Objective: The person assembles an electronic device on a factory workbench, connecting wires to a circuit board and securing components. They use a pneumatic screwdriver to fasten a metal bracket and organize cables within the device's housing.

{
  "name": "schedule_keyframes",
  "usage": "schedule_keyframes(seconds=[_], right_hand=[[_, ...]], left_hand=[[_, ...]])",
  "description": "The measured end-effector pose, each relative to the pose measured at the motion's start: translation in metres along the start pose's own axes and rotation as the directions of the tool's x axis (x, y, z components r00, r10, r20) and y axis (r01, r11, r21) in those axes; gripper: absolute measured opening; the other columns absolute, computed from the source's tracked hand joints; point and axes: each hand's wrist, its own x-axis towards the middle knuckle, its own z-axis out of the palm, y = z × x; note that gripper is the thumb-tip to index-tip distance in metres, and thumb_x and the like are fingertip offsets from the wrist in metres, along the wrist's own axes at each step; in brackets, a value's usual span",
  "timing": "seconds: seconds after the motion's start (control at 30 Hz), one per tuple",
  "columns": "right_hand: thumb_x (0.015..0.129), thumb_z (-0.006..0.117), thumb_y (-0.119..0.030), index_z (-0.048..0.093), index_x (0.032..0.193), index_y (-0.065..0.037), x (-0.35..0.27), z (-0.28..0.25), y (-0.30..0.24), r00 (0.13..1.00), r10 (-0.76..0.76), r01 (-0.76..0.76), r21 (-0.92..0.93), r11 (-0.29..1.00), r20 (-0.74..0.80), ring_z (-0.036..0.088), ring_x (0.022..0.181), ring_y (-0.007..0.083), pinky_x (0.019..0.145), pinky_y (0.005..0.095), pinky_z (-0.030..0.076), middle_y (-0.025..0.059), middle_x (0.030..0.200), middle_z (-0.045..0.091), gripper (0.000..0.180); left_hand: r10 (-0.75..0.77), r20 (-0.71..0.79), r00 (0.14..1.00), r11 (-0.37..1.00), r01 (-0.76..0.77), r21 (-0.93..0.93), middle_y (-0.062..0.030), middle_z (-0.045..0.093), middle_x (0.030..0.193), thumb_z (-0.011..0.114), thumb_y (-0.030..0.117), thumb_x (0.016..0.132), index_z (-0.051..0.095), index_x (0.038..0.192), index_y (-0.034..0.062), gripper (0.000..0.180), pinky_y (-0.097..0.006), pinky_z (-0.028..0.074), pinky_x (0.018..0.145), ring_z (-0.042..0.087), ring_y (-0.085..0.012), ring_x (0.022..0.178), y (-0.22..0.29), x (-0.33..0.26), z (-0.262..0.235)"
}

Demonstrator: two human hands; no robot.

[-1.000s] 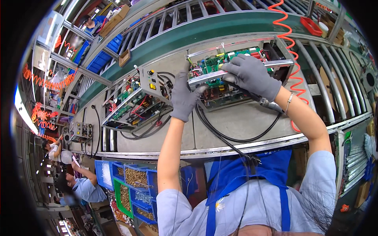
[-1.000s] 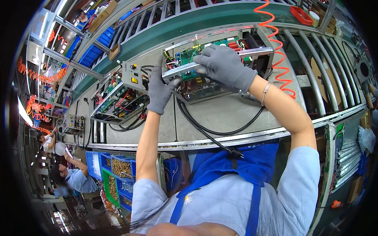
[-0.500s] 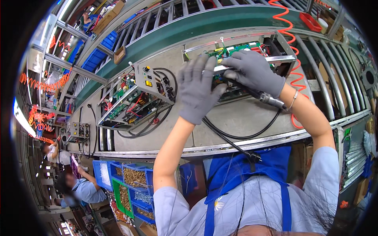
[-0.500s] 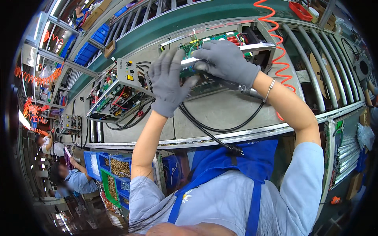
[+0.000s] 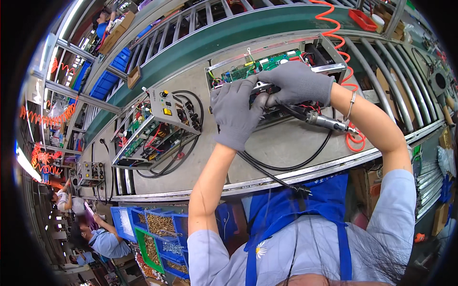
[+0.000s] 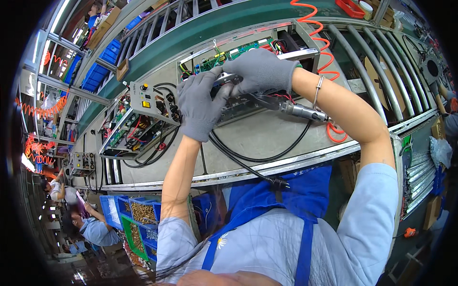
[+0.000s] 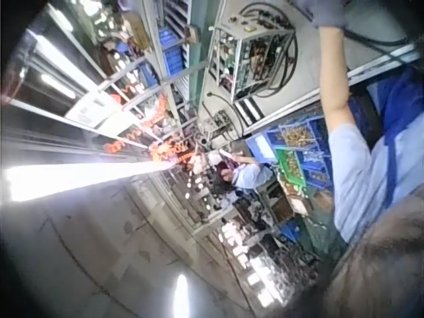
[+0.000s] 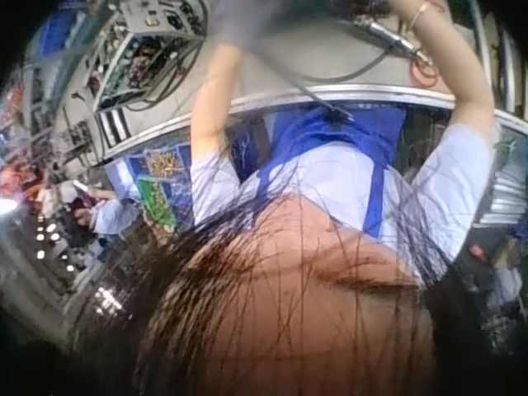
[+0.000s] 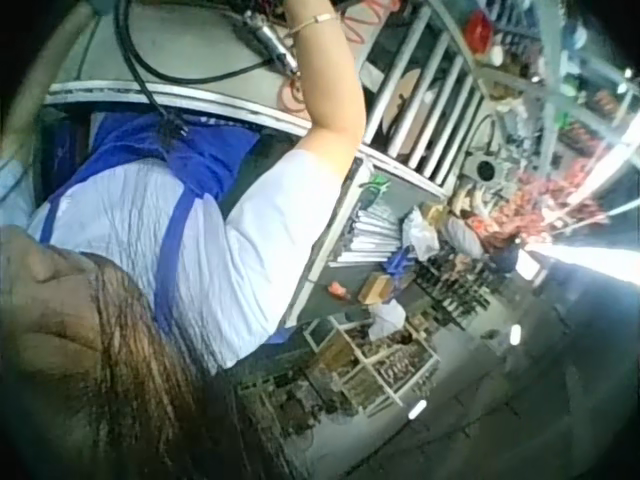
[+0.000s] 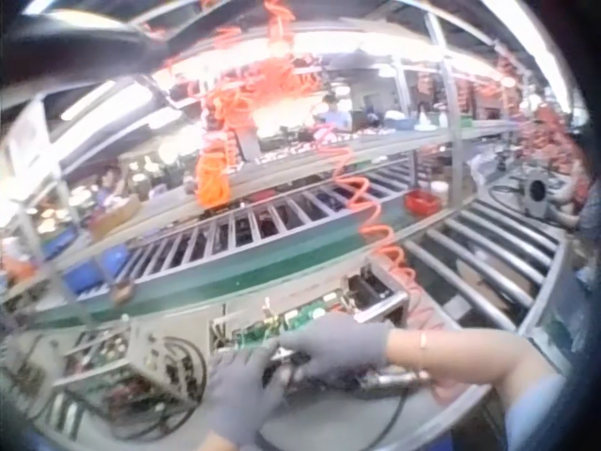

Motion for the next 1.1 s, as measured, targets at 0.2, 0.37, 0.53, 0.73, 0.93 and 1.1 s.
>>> schedule_keyframes(seconds=[0.2,0.37,0.53,0.73,0.93,1.1], right_hand=[[0.075,0.071,-0.040,0.066,0.118,-0.017,0.000,0.000,0.002,1.000,0.012,-0.013,0.041,0.999,0.018,0.068,0.081,0.0347,0.072,0.0455,0.054,0.0157,0.085,0.069,0.049],[0.079,0.068,-0.032,0.065,0.117,-0.018,-0.002,0.000,0.003,0.999,-0.027,0.027,0.021,0.999,-0.027,0.069,0.077,0.0331,0.067,0.0451,0.054,0.0127,0.083,0.069,0.041],[0.082,0.068,-0.029,0.058,0.121,-0.021,-0.003,0.022,0.005,0.983,-0.082,0.050,-0.191,0.980,-0.163,0.068,0.073,0.0282,0.059,0.0430,0.052,0.0068,0.082,0.066,0.042],[0.083,0.069,-0.031,0.055,0.123,-0.021,-0.003,0.020,0.004,0.987,-0.077,0.039,-0.256,0.966,-0.139,0.068,0.074,0.0286,0.058,0.0426,0.053,0.0056,0.086,0.065,0.044],[0.081,0.071,-0.035,0.059,0.118,-0.021,-0.003,0.026,0.010,0.974,-0.119,0.066,-0.261,0.963,-0.192,0.068,0.071,0.0282,0.057,0.0429,0.052,0.0048,0.082,0.066,0.041],[0.079,0.074,-0.037,0.062,0.114,-0.023,-0.003,0.019,0.005,0.983,-0.059,0.025,-0.196,0.980,-0.171,0.068,0.067,0.0278,0.056,0.0421,0.052,0.0036,0.077,0.068,0.040]], left_hand=[[-0.046,-0.014,0.999,0.998,0.046,0.037,-0.0048,0.067,0.092,0.075,0.036,0.079,0.069,0.107,0.0156,0.035,-0.040,0.040,0.086,0.064,-0.0242,0.093,0.004,0.002,0.004],[-0.056,-0.041,0.998,0.996,0.058,0.063,-0.0034,0.067,0.086,0.076,0.037,0.077,0.068,0.098,0.0150,0.031,-0.041,0.040,0.083,0.065,-0.0236,0.088,0.005,0.004,0.008],[-0.034,-0.084,0.996,0.994,0.042,0.097,-0.0029,0.066,0.085,0.076,0.040,0.077,0.067,0.094,0.0146,0.031,-0.041,0.040,0.082,0.065,-0.0235,0.085,0.003,0.003,0.011],[-0.022,-0.114,0.993,0.994,0.033,0.103,-0.0024,0.066,0.084,0.076,0.041,0.076,0.067,0.092,0.0146,0.032,-0.042,0.041,0.080,0.065,-0.0237,0.083,0.002,0.004,0.016],[-0.029,-0.102,0.994,0.995,0.039,0.092,-0.0023,0.067,0.084,0.076,0.041,0.076,0.067,0.092,0.0146,0.032,-0.042,0.041,0.080,0.065,-0.0240,0.083,0.001,0.004,0.016],[-0.034,0.014,0.999,0.995,0.032,0.089,-0.0026,0.066,0.084,0.076,0.038,0.077,0.067,0.095,0.0155,0.031,-0.041,0.042,0.079,0.065,-0.0242,0.082,-0.003,0.006,0.011]])
